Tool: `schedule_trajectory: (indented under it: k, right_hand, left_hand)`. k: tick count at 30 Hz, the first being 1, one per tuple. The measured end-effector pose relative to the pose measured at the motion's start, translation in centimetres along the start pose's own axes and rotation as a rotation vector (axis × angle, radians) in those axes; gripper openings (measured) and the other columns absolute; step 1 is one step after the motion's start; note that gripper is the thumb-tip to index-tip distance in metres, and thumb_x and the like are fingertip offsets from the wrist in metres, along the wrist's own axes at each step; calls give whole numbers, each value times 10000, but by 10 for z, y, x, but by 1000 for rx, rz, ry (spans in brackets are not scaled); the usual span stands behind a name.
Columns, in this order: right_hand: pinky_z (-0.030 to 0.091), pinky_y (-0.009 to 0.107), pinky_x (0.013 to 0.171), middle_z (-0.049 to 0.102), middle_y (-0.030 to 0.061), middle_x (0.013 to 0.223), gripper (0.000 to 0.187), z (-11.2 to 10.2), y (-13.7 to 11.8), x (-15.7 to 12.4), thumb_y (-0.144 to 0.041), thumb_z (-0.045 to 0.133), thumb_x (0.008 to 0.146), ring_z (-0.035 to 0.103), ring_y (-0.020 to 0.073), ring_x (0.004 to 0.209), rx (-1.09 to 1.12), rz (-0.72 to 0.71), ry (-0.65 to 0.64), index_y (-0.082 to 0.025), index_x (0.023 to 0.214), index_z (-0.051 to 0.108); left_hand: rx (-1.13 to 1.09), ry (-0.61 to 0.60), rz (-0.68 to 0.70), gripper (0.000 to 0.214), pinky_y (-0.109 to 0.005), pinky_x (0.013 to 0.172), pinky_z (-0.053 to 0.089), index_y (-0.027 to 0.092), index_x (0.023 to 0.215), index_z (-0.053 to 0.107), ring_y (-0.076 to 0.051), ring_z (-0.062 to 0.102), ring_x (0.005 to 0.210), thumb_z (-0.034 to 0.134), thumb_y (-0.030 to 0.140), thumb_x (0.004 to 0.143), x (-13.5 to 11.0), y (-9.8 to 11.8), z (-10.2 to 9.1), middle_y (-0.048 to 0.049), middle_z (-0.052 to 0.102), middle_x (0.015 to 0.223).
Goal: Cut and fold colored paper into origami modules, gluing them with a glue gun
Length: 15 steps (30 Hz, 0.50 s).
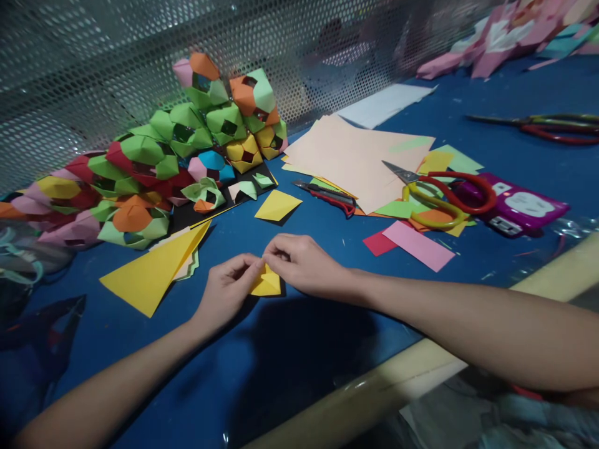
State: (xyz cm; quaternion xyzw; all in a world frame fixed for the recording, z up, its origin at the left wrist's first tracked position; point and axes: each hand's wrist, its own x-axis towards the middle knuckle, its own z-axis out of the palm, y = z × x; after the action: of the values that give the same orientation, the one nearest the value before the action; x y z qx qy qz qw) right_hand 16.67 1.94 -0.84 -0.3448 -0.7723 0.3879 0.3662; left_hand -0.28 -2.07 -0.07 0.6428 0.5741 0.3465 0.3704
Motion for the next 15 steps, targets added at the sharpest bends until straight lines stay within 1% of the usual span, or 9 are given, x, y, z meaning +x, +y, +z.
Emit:
schedule_trajectory:
  k: [2,4,6,8,10,12,15]
  right_hand:
    - [412,226,618,610,17,714,171,1,1,-1,-209,495,857,536,112,656,-31,-77,25,-156,723,588]
    - [424,237,649,624,34,758,179,1,1,-1,-224,484,877,555,123,698,-38,-105,23,-156,758,599]
    - [435,245,672,644,48,840,181,-1,-1,-1,-252,473,897,572,132,749,-18,-61,7,-161,830,614]
    - [437,243,655,646,44,860,178,-2,-3,0,-284,488,895,570,131,743,2,7,9,-166,861,617]
    - [423,232,609,628,24,778,162,-2,-4,0,-283,522,869,545,118,674,1,35,30,-164,799,607]
    - [398,220,570,591,2,684,155,0,-3,0,-241,538,841,511,103,612,-14,16,53,-162,715,581]
    - [373,211,545,563,-9,638,157,2,-1,0,-192,531,821,485,93,578,-36,-27,70,-164,668,555]
  left_hand:
    - [14,6,21,221,-234,639,410,151,704,650,-119,521,657,550,298,835,-1,0,0,-4,649,720]
    - [7,33,28,216,-235,643,418,153,710,657,-123,533,662,559,301,834,-1,0,0,-4,654,717]
    - [-16,80,27,220,-239,658,431,158,747,672,-134,558,690,564,325,840,-1,-1,0,-10,667,741]
    - [-44,129,25,222,-246,691,445,165,811,687,-149,586,746,569,349,845,0,-3,0,-20,685,800]
    - [-70,156,26,216,-252,732,453,173,871,692,-160,604,807,577,354,843,0,-5,0,-29,694,864]
    - [-87,156,28,204,-255,762,455,180,910,689,-163,610,848,586,340,838,0,-6,1,-33,694,909]
    - [-82,137,31,189,-254,777,453,186,924,687,-161,610,863,589,321,835,0,-7,1,-30,693,925]
